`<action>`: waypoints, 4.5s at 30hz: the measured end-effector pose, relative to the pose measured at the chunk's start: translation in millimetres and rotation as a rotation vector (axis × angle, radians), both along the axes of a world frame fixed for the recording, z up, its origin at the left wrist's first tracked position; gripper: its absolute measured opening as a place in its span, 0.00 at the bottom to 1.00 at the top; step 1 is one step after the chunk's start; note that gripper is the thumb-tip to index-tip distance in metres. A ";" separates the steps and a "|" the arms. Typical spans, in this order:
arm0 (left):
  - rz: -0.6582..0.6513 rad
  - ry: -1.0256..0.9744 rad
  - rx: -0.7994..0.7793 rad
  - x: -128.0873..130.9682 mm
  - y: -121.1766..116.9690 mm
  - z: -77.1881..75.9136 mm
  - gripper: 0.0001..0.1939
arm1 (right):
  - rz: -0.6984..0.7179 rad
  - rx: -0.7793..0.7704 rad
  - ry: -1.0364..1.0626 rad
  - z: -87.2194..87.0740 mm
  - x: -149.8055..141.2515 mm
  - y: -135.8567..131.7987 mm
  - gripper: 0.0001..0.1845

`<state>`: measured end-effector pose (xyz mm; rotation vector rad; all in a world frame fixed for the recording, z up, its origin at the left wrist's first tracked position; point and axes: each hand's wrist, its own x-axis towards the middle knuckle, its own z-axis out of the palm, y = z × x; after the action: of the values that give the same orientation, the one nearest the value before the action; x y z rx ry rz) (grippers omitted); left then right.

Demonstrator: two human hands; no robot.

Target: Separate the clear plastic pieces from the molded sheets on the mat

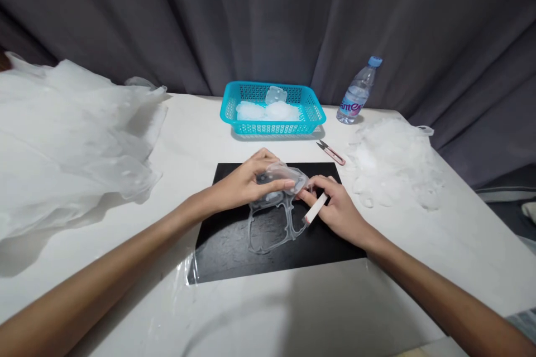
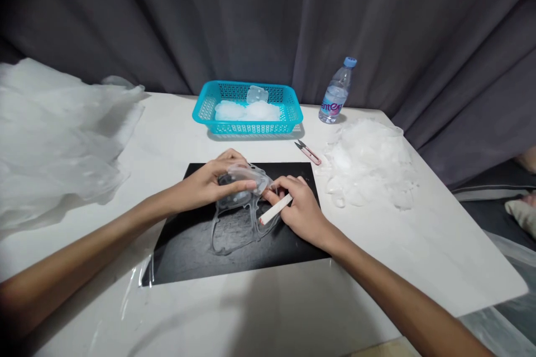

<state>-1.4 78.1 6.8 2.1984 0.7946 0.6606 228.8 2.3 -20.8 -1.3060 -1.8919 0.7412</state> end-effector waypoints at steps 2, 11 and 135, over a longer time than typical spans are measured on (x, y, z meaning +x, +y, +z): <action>0.011 -0.020 -0.116 3.1 -3.0 1.3 0.17 | 0.002 0.020 -0.038 -0.7 -1.6 -0.7 0.11; 0.073 -0.080 -0.347 10.3 -8.9 1.3 0.20 | 0.026 -0.079 0.108 2.2 -3.3 -1.9 0.12; -0.095 0.014 -0.570 33.2 -35.5 3.1 0.18 | 0.427 -0.148 -0.054 29.9 53.3 3.5 0.04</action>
<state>31.8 42.7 9.9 1.7071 0.7662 0.3176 282.1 5.8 9.1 -1.0224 -2.2265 1.0868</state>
